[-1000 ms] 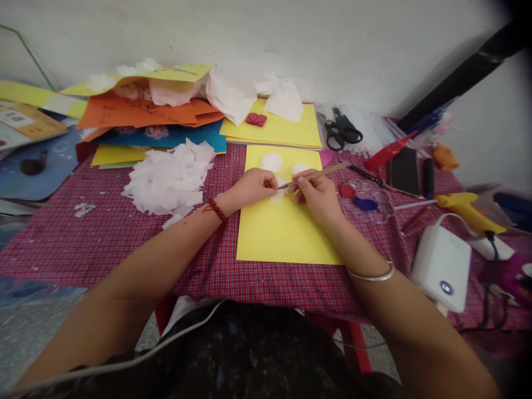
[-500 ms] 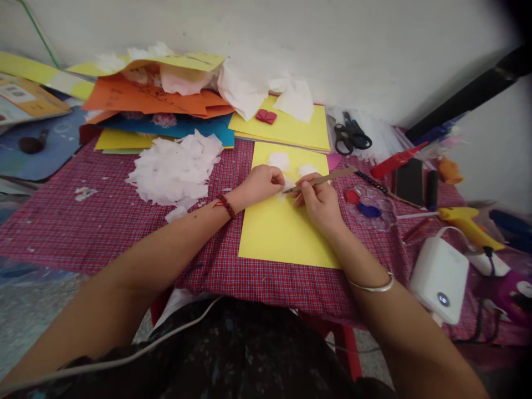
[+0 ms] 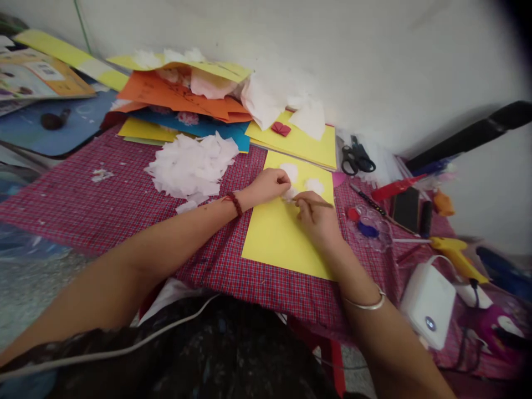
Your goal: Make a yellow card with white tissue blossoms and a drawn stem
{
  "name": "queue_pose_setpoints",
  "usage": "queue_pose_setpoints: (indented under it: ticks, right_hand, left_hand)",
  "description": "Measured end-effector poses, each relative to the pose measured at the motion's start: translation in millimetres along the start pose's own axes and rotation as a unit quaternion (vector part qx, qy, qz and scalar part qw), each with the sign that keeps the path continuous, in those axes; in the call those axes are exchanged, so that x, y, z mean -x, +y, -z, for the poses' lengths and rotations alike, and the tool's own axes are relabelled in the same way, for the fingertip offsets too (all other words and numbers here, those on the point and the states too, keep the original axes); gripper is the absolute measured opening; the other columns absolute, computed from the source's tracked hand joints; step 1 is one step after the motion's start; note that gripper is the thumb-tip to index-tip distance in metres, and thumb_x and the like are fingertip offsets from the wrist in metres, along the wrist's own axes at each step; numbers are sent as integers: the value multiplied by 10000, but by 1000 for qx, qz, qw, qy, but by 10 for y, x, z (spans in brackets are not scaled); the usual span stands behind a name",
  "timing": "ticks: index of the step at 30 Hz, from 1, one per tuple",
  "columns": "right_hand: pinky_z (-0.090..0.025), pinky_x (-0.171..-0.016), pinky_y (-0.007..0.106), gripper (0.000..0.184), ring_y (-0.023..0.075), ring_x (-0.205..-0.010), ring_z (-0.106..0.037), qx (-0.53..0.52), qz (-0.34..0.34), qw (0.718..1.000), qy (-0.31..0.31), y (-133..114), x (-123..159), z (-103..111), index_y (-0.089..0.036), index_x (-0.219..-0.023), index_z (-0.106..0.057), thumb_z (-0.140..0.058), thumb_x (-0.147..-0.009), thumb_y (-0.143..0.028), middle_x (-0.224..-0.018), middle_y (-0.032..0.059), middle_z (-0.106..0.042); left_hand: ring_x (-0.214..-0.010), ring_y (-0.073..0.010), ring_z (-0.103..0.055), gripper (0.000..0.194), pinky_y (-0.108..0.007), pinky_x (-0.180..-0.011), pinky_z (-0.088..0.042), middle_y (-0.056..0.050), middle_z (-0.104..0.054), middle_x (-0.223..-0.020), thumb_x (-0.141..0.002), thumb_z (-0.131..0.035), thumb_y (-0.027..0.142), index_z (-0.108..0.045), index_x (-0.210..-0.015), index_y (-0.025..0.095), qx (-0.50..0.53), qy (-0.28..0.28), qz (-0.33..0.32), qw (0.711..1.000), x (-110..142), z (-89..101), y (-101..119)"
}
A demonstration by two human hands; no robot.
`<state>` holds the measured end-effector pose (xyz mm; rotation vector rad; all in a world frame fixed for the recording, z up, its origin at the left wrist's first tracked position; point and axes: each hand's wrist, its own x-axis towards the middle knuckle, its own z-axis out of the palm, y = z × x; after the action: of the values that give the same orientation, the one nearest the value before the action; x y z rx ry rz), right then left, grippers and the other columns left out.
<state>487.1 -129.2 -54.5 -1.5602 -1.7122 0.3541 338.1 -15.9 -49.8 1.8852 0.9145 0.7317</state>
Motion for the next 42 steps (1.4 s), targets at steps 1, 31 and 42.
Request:
queue_pose_setpoints:
  ticks: [1, 31, 42]
  right_hand:
    - [-470, -533, 267, 172, 119, -529, -589, -53, -29, 998, 27, 18, -6, 4, -211, -922, -607, -494, -934, -341, -815, 28, -679]
    - [-447, -451, 272, 88, 132, -397, -539, -323, -240, 905, 138, 115, -114, 28, -169, -764, -626, -605, -818, -235, -573, 35, -634]
    - [-467, -432, 244, 380, 126, -443, -578, -372, -152, 915, 18, -80, -36, 46, -226, -901, -642, -714, -750, -567, -654, 14, -692]
  left_hand:
    - [-608, -90, -525, 111, -216, -556, -383, 6, -617, -680, -766, -576, 52, -618, -701, 131, 25, 3, 6, 1000, 6, 53, 53]
    - [-830, -211, -569, 152, -346, -791, -464, -79, -629, -842, -853, -473, 134, -610, -791, 158, -441, 91, 31, 892, 1768, 1252, -249]
    - [-598, -81, -596, 81, -195, -566, -464, -25, -667, -700, -779, -653, 216, -620, -745, 149, 297, -63, 242, 921, 1140, 694, 213]
